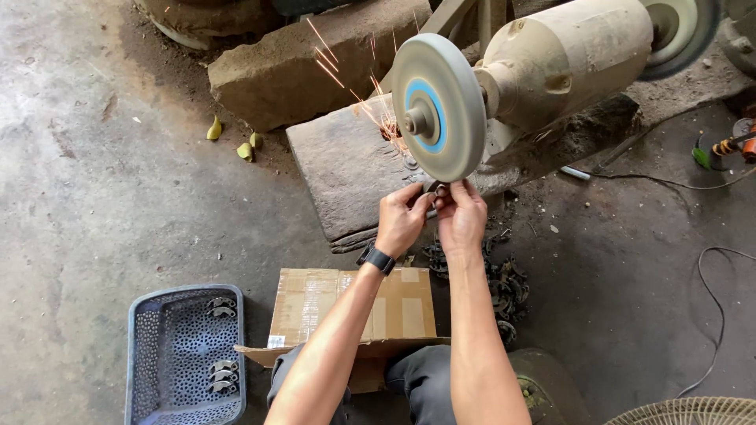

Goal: The person grinds small metal parts against a rotating grinding wheel, generating sparks. They repeatedly pick up parts from a pile on the floor, grind them, and place them into a blue plastic basket.

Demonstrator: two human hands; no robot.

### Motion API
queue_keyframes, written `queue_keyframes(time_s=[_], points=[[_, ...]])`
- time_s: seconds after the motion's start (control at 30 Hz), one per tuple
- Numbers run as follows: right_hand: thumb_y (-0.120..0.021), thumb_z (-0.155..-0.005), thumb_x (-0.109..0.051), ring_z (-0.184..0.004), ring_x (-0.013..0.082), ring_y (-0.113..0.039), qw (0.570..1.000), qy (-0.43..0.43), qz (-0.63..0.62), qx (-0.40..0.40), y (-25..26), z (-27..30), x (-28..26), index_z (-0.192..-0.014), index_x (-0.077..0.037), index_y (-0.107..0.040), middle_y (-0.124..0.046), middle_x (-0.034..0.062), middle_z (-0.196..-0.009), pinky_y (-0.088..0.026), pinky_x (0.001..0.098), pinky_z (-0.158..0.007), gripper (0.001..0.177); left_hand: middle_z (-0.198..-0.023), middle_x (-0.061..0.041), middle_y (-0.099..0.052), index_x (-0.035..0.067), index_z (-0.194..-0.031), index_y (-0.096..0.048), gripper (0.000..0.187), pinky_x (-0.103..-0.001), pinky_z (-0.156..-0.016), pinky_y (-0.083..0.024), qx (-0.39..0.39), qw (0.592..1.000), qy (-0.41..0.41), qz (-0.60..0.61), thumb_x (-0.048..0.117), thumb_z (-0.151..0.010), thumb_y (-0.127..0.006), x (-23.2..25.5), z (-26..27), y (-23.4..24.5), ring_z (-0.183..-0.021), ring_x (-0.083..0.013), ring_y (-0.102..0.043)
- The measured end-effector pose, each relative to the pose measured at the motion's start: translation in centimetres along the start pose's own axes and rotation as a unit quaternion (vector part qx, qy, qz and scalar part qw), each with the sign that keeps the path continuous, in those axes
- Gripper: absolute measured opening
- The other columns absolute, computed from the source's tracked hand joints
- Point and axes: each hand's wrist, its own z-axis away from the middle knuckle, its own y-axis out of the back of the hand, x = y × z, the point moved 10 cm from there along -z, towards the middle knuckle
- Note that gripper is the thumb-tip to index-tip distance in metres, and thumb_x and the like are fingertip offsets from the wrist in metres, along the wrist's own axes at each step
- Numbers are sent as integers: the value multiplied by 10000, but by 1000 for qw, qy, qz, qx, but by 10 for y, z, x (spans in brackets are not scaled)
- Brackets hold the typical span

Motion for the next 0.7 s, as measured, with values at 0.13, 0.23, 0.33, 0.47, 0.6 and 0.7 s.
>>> queue_keyframes(time_s=[0.13,0.23,0.33,0.47,0.6,0.7], points=[[-645,-1018,-101,-757,141,-632,1000,13,-3,17,1,2,-2,-1126,2,-681,-693,65,-905,-510,260,-624,153,-641,-61,-624,-21,-860,-646,164,-297,-529,-469,9,999,-30,-2,112,-945,-690,3,3,2,-583,-59,-543],[-657,-1005,-96,-724,134,-614,1000,-4,17,-16,-2,-1,13,-1110,-7,-679,-693,46,-905,-499,256,-602,140,-671,-57,-655,-6,-934,-686,107,-291,-544,-479,19,999,-25,-4,101,-934,-675,14,8,15,-595,-57,-543],[-652,-1008,-101,-720,124,-613,999,-14,21,-28,-10,3,9,-1107,-6,-686,-693,42,-892,-495,256,-600,141,-702,-59,-697,8,-1003,-720,136,-284,-557,-491,18,1000,-12,15,100,-919,-666,6,5,11,-615,-49,-559],[-642,-1019,-103,-705,132,-621,1000,13,4,10,3,-1,-8,-1095,-7,-689,-689,52,-855,-497,257,-599,131,-708,-89,-686,-27,-964,-695,126,-286,-588,-502,15,999,-44,-14,99,-964,-694,-12,-3,-6,-657,-57,-555],[-646,-1015,-84,-697,130,-611,999,14,44,12,-2,2,-2,-1093,-3,-688,-698,47,-865,-481,251,-587,121,-683,-83,-665,-16,-964,-691,120,-288,-545,-480,15,1000,-12,2,104,-956,-685,8,9,5,-597,-63,-544],[-635,-997,-98,-695,125,-610,999,-2,44,-15,-7,1,12,-1093,-14,-682,-696,36,-868,-488,253,-585,136,-681,-50,-679,7,-987,-720,126,-278,-521,-478,25,999,-11,28,99,-922,-663,10,11,16,-585,-44,-549]])
